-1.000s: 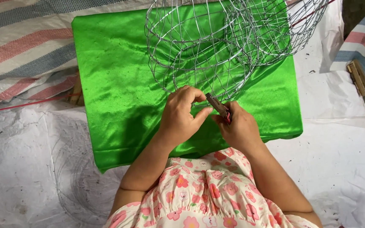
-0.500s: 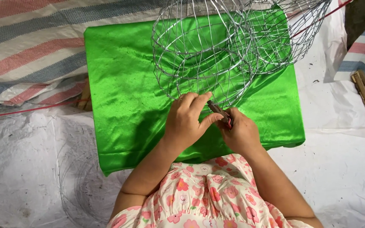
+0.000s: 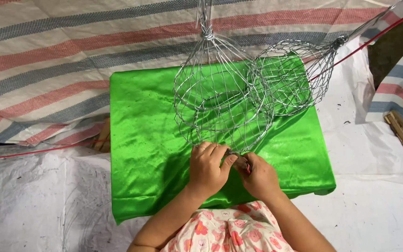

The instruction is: Tightening wire connections on a wire mesh structure using pliers

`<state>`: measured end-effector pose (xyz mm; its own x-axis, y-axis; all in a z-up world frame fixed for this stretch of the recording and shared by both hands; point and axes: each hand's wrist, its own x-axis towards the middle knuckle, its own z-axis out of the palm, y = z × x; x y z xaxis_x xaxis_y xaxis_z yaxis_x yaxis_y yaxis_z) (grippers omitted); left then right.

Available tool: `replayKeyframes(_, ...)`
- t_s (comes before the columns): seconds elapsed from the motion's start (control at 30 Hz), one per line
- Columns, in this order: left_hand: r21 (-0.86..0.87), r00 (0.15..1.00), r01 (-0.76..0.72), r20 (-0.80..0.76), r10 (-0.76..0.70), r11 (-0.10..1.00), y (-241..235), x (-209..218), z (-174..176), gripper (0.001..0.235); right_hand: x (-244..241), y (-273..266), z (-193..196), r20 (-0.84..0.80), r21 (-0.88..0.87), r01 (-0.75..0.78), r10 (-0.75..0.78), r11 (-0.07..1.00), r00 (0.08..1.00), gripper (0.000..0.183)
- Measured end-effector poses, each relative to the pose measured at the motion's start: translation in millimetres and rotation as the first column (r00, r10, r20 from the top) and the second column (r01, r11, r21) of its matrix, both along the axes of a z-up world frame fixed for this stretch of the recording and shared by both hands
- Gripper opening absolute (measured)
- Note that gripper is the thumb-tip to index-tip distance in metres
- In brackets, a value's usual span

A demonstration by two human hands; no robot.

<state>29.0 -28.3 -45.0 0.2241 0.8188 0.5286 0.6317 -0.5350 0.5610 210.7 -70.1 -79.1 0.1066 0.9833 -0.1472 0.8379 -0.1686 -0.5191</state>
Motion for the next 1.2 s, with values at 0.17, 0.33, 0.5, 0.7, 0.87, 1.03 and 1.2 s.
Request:
replayKeyframes(0.17,0.011,0.999,-0.015,0.039,0.014,1.0,-2,1,21,0.033,-3,-4,-5,-0.043,0.076,-0.027,0.031,0.997,0.999,0.02)
replayKeyframes(0.33,-0.015,0.998,-0.02,0.065,0.021,1.0,-7,2,28,0.025,-3,-6,-6,-0.072,0.11,-0.029,0.037,0.993,0.997,0.022)
replayKeyframes(0.5,-0.014,0.995,-0.048,0.085,0.049,0.999,-8,7,27,0.019,-1,-8,-2,-0.044,0.082,-0.036,0.04,0.996,0.998,0.021)
replayKeyframes(0.7,-0.058,0.995,-0.028,0.09,0.033,0.998,-9,4,31,0.022,-1,-9,22,-0.213,-0.001,-0.094,0.091,0.996,0.973,0.023)
replayKeyframes(0.87,-0.063,0.99,-0.044,0.133,0.052,0.997,-7,-5,24,0.021,8,-14,39,-0.235,-0.122,-0.17,0.138,0.978,0.962,0.037)
replayKeyframes(1.03,-0.059,0.976,-0.031,0.212,0.043,0.998,-9,-14,15,0.013,25,-19,64,-0.194,-0.333,-0.176,0.116,0.926,0.974,0.04)
replayKeyframes(1.2,-0.113,0.949,0.102,0.308,-0.063,0.988,-15,-38,-14,0.016,72,-39,37,-0.434,-0.344,-0.249,0.082,0.905,0.897,0.047)
